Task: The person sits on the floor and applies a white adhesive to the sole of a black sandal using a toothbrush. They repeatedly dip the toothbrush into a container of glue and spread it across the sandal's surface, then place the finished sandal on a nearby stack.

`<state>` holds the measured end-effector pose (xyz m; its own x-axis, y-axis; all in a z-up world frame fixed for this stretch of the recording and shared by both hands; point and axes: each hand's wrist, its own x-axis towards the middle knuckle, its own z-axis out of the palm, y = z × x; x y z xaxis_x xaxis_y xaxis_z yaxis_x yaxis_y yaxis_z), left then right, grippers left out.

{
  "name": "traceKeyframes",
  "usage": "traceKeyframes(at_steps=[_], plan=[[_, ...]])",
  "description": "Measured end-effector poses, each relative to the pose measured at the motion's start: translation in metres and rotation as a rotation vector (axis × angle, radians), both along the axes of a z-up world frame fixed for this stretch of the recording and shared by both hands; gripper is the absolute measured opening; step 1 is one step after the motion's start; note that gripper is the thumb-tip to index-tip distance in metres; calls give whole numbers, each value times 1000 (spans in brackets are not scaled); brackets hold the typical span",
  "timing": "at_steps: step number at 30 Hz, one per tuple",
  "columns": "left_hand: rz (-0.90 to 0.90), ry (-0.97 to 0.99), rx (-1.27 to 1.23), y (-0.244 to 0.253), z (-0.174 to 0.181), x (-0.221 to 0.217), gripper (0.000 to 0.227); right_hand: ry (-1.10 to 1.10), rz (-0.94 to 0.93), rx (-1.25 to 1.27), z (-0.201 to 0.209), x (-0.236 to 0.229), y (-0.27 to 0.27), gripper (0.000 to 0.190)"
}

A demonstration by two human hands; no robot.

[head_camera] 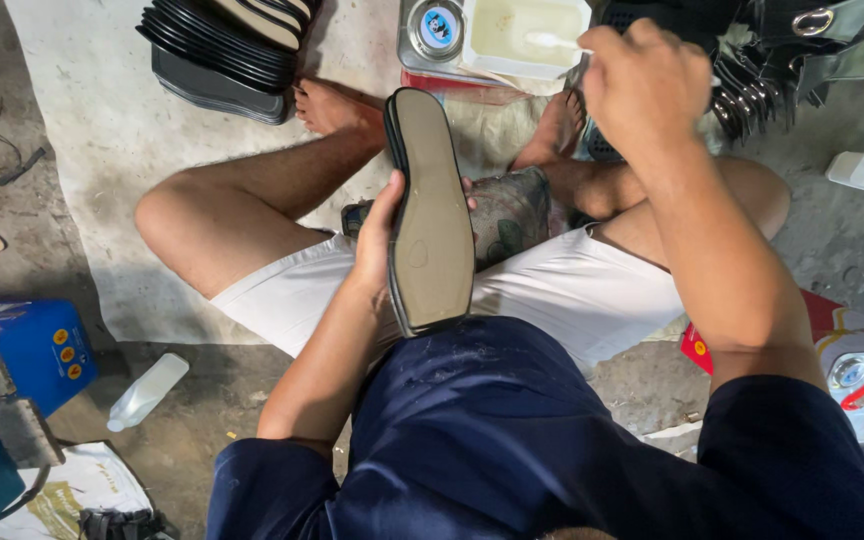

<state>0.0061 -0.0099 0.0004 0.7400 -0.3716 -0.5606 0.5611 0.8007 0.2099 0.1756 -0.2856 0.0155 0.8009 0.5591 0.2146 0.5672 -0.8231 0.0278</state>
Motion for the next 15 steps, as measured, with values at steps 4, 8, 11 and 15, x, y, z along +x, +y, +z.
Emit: traceKeyframes(at_steps=[4, 8, 11, 15], plan=[[37, 17, -8, 9, 0, -10, 73, 53, -41, 88, 22, -20, -19, 20], [-10, -51, 107, 10, -3, -13, 75, 97, -75, 43, 33, -32, -31, 18], [-3, -90, 140, 3, -3, -5, 70, 164, -115, 14, 37, -34, -30, 12], [-35, -346, 157, -1, 14, -4, 64, 661, -223, 546, 44, -55, -12, 18]])
